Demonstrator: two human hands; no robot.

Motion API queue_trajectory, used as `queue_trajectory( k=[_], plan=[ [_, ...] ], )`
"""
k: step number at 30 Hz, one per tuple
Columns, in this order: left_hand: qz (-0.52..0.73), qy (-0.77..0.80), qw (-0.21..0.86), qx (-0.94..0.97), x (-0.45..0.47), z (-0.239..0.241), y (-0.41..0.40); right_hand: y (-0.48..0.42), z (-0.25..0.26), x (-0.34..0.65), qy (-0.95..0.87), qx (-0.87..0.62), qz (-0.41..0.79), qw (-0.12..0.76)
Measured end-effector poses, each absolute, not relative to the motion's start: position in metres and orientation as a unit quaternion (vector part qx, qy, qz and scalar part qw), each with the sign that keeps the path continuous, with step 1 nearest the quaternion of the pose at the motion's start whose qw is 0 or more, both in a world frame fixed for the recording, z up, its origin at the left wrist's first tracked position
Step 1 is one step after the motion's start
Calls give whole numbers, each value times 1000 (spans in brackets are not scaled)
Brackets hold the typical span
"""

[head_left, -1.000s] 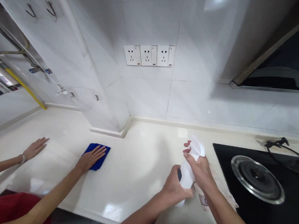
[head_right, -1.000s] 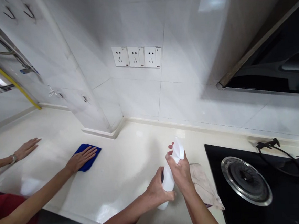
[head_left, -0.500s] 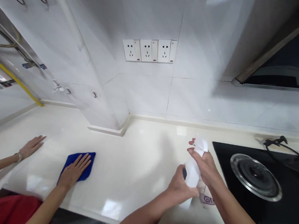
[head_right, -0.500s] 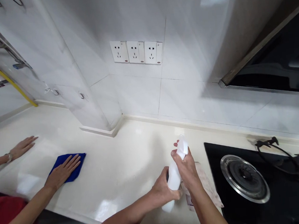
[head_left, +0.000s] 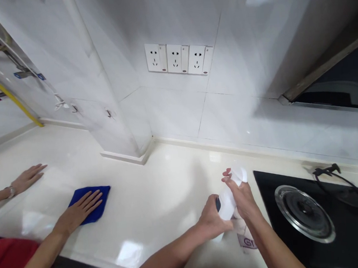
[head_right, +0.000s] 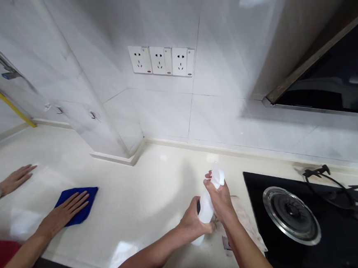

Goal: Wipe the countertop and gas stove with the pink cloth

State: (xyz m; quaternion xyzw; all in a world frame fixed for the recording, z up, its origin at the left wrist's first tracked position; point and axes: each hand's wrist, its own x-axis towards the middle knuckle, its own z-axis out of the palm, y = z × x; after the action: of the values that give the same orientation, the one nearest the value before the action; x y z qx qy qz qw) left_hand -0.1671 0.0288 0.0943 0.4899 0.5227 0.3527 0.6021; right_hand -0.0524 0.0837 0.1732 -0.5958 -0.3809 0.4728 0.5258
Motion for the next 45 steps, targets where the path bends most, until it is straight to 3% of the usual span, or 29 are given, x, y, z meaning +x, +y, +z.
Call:
queue_trajectory(
  k=[12, 18, 28, 32, 38, 42, 45],
  plan=[
    [357, 520, 582, 513, -171, 89, 51, 99, 179, -58, -345, -630, 479, 503],
    [344, 526, 592, 505, -174, 88, 55, 106, 180, -60, -362, -569, 510, 534],
    [371, 498, 605, 498, -192, 79, 41, 74, 159, -52, -504, -523, 519, 451],
    [397, 545, 544, 500, -226, 68, 41, 56, 122, -15, -618, -519, 445, 388],
    [409, 613, 463, 493, -294, 65, 49, 35, 18, 63, -641, -725, 143, 208],
    [419, 642, 400, 503, -325, 63, 68, 15, -30, 53, -649, -738, 98, 154],
    [442, 655, 366, 493, -345, 59, 93, 5, -41, 26, -692, -688, 126, 176]
  ],
)
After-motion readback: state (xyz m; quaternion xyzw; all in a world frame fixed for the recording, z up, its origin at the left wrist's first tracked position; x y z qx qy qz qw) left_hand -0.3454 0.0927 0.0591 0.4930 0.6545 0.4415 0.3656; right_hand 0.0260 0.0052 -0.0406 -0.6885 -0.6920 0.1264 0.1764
